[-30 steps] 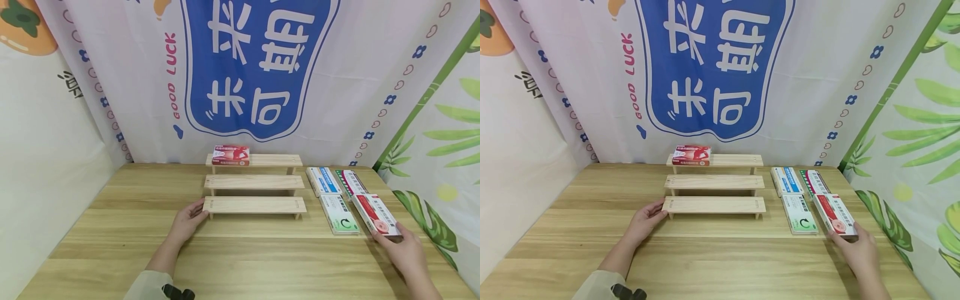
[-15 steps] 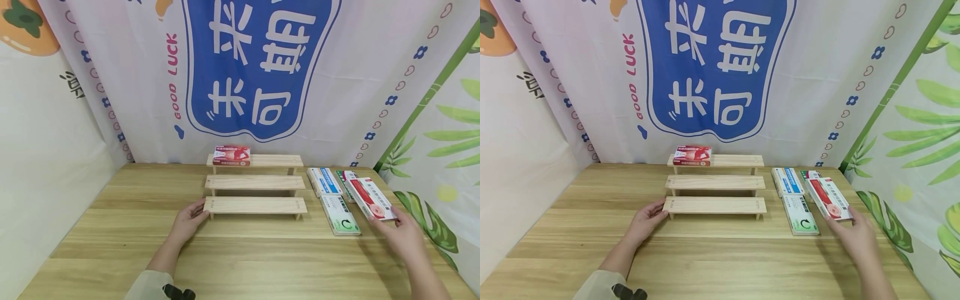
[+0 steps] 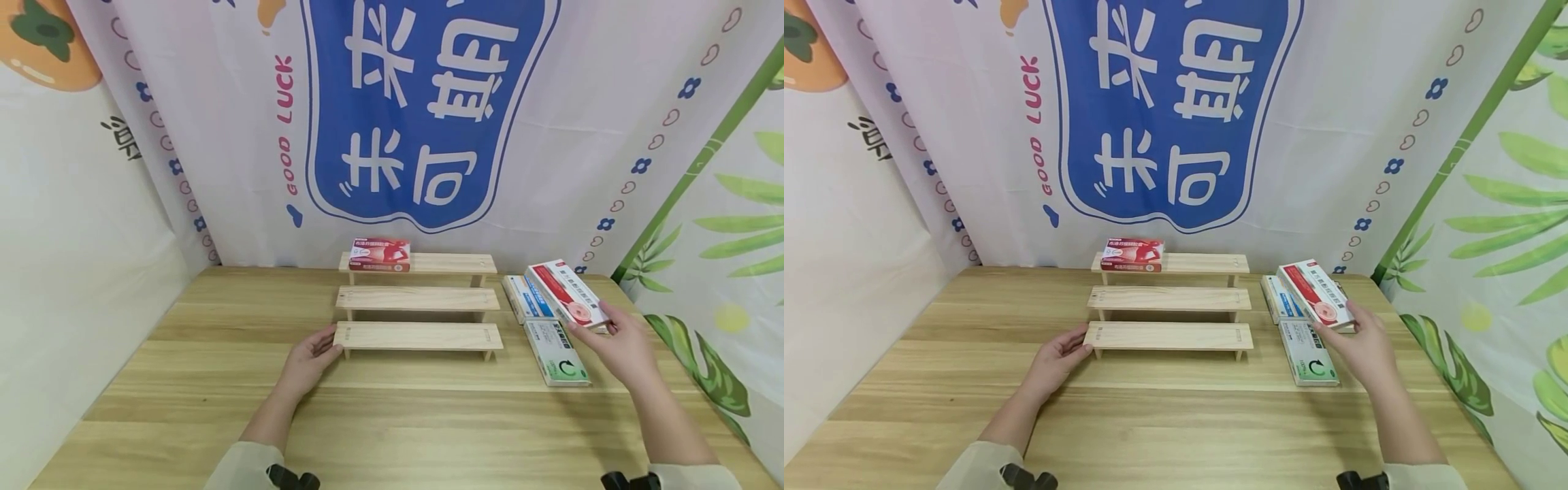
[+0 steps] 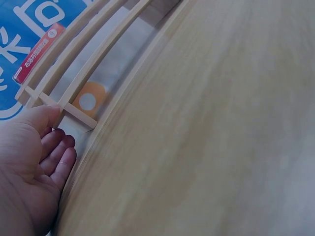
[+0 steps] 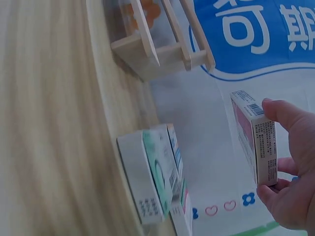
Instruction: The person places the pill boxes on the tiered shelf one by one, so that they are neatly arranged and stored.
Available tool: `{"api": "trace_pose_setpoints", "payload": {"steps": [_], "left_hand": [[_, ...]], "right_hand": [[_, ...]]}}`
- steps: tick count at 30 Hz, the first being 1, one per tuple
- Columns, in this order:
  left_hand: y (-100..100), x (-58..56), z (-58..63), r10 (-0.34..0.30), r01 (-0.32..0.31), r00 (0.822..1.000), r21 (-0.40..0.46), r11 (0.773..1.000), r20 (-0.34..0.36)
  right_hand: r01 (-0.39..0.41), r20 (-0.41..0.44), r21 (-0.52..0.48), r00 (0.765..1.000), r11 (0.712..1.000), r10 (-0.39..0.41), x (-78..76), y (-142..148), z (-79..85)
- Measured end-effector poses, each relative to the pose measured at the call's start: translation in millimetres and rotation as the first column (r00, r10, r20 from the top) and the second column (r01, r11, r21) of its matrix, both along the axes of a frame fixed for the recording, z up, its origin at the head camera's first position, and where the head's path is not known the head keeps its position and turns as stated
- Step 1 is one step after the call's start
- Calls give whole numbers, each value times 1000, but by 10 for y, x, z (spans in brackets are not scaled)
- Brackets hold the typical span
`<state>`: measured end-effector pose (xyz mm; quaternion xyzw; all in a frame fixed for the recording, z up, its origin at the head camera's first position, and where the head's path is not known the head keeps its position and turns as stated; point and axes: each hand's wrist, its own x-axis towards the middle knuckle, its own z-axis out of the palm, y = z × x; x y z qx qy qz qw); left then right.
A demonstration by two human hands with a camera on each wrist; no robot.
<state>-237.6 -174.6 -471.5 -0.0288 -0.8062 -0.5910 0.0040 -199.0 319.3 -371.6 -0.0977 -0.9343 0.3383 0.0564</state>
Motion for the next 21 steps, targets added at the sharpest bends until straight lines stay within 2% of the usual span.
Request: {"api": "trace_pose_setpoints", "payload": {"steps": [8, 14, 21], "left_hand": [[0, 12, 13, -2, 2, 1000, -2, 1000, 2], [-1, 24, 32, -6, 6, 1000, 3, 1000, 8], [-3, 32, 46, -5, 5, 1000, -2, 1000, 11]], "right_hand": [[-48, 39, 9, 998, 999, 47, -194, -321, 144], [-103, -14, -12, 995, 995, 103, -358, -539, 197], [-160, -19, -53, 987, 986, 159, -510, -763, 209]]}}
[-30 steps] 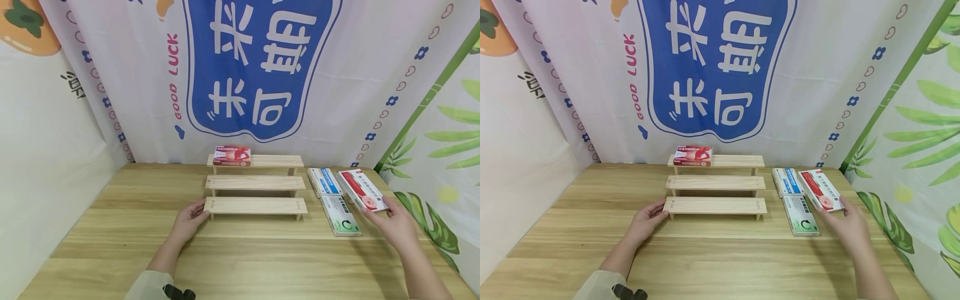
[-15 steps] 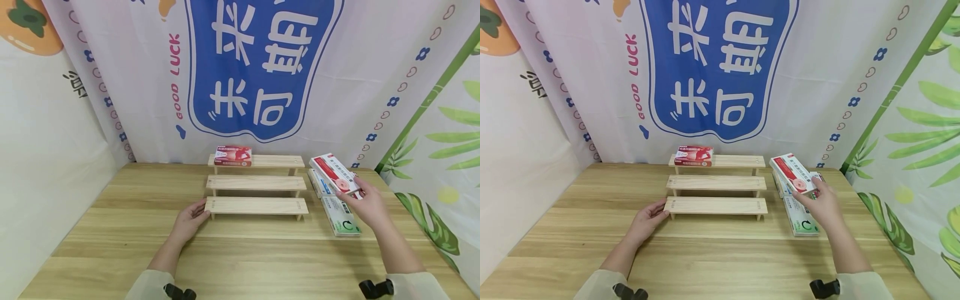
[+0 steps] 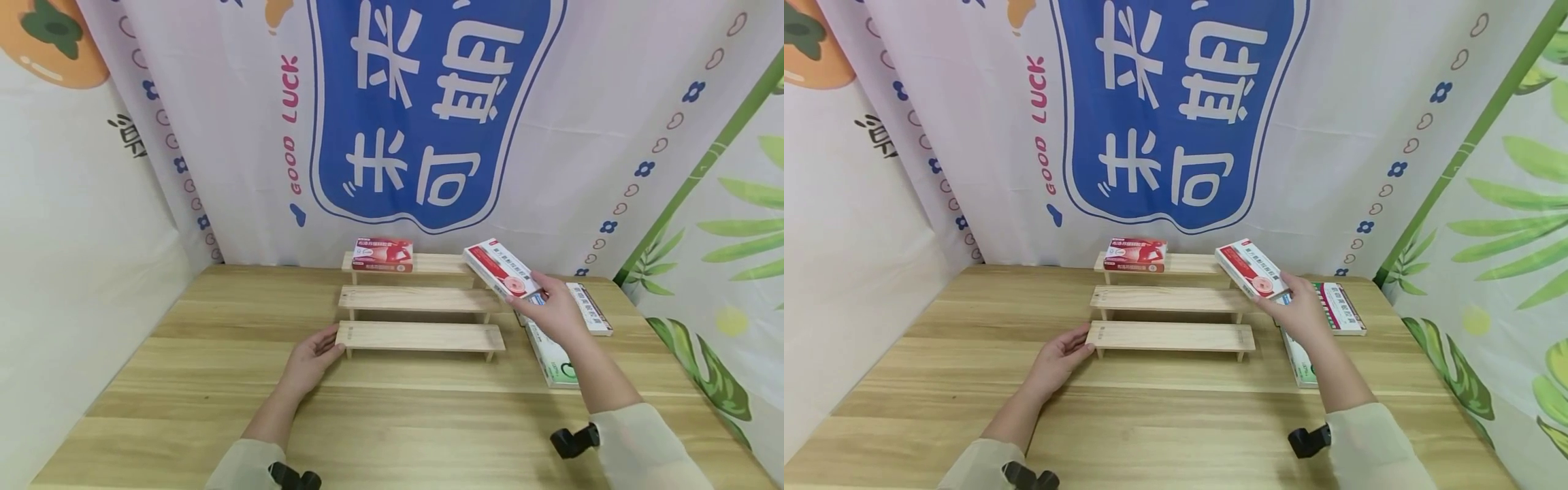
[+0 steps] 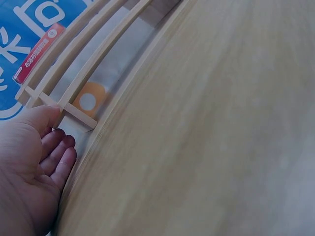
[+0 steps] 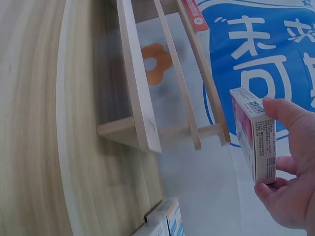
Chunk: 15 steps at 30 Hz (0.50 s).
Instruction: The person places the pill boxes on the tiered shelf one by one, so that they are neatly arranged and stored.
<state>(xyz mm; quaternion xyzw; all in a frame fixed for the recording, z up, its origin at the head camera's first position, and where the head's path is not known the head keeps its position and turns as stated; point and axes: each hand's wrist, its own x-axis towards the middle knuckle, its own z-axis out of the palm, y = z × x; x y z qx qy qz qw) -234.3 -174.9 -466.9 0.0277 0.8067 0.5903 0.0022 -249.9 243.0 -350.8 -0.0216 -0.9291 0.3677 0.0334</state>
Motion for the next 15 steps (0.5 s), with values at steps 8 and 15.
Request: {"api": "trace_pose_setpoints", "payload": {"steps": [8, 15], "left_hand": [[-1, -18, -25, 3, -3, 1000, -10, 1000, -10], [8, -17, -39, 15, -16, 1000, -16, 1000, -23]], "right_hand": [[-34, 4, 46, 999, 998, 33, -115, -196, 9], [-67, 3, -21, 998, 998, 67, -212, -348, -11]]}}
